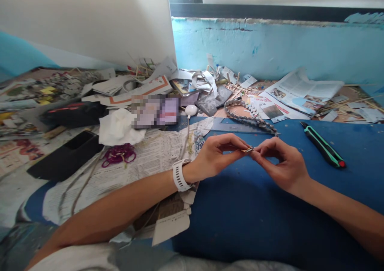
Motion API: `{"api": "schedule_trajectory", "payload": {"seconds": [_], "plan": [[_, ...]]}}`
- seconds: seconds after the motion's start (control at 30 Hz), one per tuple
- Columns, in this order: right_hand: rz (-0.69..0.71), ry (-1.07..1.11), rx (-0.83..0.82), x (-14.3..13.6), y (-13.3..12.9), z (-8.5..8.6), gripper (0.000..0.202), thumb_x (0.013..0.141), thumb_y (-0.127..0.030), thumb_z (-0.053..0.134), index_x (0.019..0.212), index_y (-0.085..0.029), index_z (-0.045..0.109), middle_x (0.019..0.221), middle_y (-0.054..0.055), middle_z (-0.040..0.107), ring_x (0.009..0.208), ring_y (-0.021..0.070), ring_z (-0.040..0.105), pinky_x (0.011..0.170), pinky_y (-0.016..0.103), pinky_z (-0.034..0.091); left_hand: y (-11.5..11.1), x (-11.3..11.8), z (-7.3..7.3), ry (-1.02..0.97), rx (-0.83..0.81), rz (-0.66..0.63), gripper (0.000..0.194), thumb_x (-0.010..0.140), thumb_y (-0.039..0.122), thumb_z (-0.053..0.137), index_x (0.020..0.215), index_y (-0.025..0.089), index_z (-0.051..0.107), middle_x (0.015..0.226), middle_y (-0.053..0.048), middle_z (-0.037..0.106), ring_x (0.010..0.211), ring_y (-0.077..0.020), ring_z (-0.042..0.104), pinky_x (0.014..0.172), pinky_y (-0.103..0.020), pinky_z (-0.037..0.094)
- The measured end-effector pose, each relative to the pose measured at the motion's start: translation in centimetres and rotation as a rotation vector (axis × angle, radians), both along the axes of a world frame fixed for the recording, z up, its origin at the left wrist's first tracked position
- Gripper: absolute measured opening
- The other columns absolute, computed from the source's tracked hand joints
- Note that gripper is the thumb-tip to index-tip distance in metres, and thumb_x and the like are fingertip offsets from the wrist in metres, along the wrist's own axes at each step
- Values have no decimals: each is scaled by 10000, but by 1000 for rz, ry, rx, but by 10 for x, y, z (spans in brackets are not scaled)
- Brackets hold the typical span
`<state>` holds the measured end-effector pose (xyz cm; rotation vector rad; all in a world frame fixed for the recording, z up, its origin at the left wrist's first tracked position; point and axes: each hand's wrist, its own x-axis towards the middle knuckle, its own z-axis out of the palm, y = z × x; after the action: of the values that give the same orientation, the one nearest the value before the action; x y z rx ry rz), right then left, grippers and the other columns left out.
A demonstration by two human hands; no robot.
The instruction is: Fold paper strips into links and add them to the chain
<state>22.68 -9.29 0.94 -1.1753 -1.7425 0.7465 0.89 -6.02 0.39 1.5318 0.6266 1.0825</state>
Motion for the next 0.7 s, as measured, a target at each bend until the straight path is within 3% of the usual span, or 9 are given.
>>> {"api": "schedule_trajectory", "payload": {"seconds": [0.2,0.47,0.7], "plan": [[56,-33,55,1,-1,-2,355,976,-307,676,746,-253,412,797,13,653,695,159,613,590,289,511,-2,1,0,5,-77,26,193,860,279,828,979,145,756,995,-87,806,951,-209,792,929,-331,665],[96,-45,89,3,-2,-2,323,985,-227,661,777,-253,416,805,2,614,694,152,570,611,308,451,-5,0,5,15,-61,-4,223,889,264,799,1076,147,773,1070,-102,800,999,-213,784,966,-333,654],[91,-69,136,2,-5,-3,331,980,-192,658,788,-252,396,767,-19,569,613,122,478,557,291,411,-2,1,-2,-42,31,14,115,869,205,814,969,151,794,1024,-95,807,1000,-218,786,920,-327,664]]}}
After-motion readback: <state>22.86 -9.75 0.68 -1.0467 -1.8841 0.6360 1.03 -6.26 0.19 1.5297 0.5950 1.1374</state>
